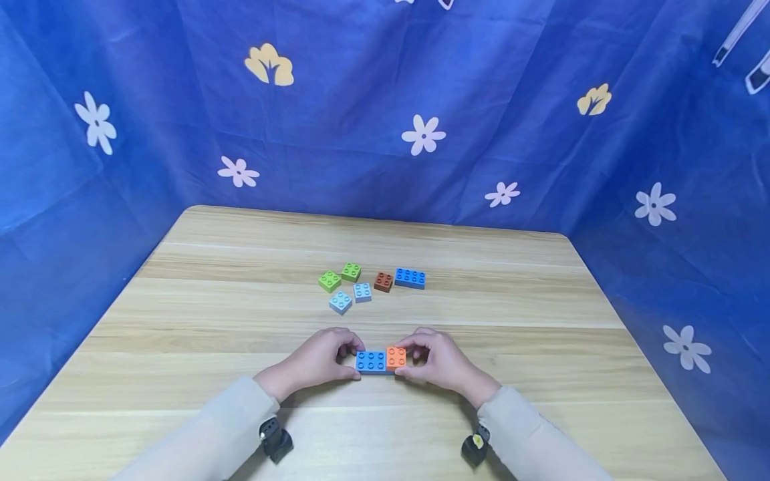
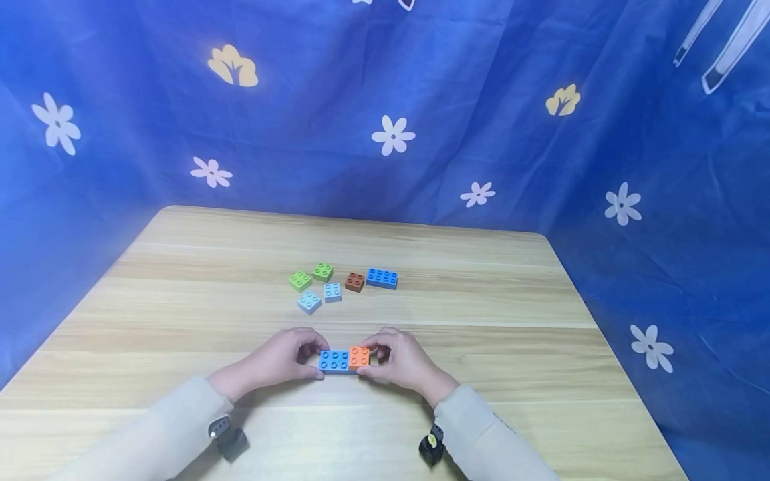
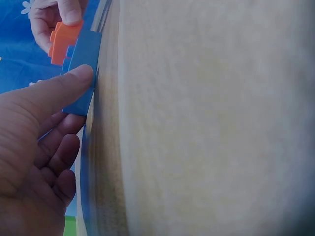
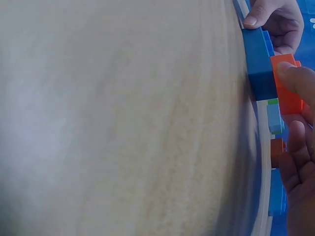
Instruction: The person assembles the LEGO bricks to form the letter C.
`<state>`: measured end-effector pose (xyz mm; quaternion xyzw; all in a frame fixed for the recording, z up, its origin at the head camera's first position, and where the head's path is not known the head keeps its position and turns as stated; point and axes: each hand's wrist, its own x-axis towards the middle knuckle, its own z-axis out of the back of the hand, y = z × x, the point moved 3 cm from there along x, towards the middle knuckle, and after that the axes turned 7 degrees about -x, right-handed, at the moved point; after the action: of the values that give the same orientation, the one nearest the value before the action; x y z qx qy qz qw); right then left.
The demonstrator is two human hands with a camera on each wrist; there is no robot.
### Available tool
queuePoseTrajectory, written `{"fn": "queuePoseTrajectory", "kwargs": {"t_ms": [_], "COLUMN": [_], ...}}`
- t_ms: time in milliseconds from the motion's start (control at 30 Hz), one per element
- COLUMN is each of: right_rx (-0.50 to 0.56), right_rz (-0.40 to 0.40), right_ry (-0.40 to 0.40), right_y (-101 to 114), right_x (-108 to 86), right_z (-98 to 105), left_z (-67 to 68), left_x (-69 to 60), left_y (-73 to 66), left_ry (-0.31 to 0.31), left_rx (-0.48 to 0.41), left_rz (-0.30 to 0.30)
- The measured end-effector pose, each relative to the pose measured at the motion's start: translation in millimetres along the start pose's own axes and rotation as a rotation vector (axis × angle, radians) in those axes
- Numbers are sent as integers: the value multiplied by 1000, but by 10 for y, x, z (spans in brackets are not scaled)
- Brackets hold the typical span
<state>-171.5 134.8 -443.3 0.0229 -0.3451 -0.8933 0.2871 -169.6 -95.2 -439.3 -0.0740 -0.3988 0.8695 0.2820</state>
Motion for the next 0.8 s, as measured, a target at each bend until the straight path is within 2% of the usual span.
{"fn": "queuePoseTrajectory", "kwargs": {"t_ms": [200,300,433,667,800], "right_rx": [9,8,5,17,17], "right_rz": [-15,-9,10,-5,-1], "right_ry": [-5,-14,-24,-19,-20], "right_y": [-7,-12,-14,-16,-12], "right_x": [-15,-20,-23,-24,-29], "right_z": [-6,-11,-16,-15,-12], "left_z": [37,111,230,380,422], "left_x": [2,12,31,69,108], "left_y": [63,134,258,447,504], "left_ry": [7,-33,-154,-406,-475], "left_rx": [-44,-78,-114,-152,-169], "left_rz": [9,26,88,248,313]}}
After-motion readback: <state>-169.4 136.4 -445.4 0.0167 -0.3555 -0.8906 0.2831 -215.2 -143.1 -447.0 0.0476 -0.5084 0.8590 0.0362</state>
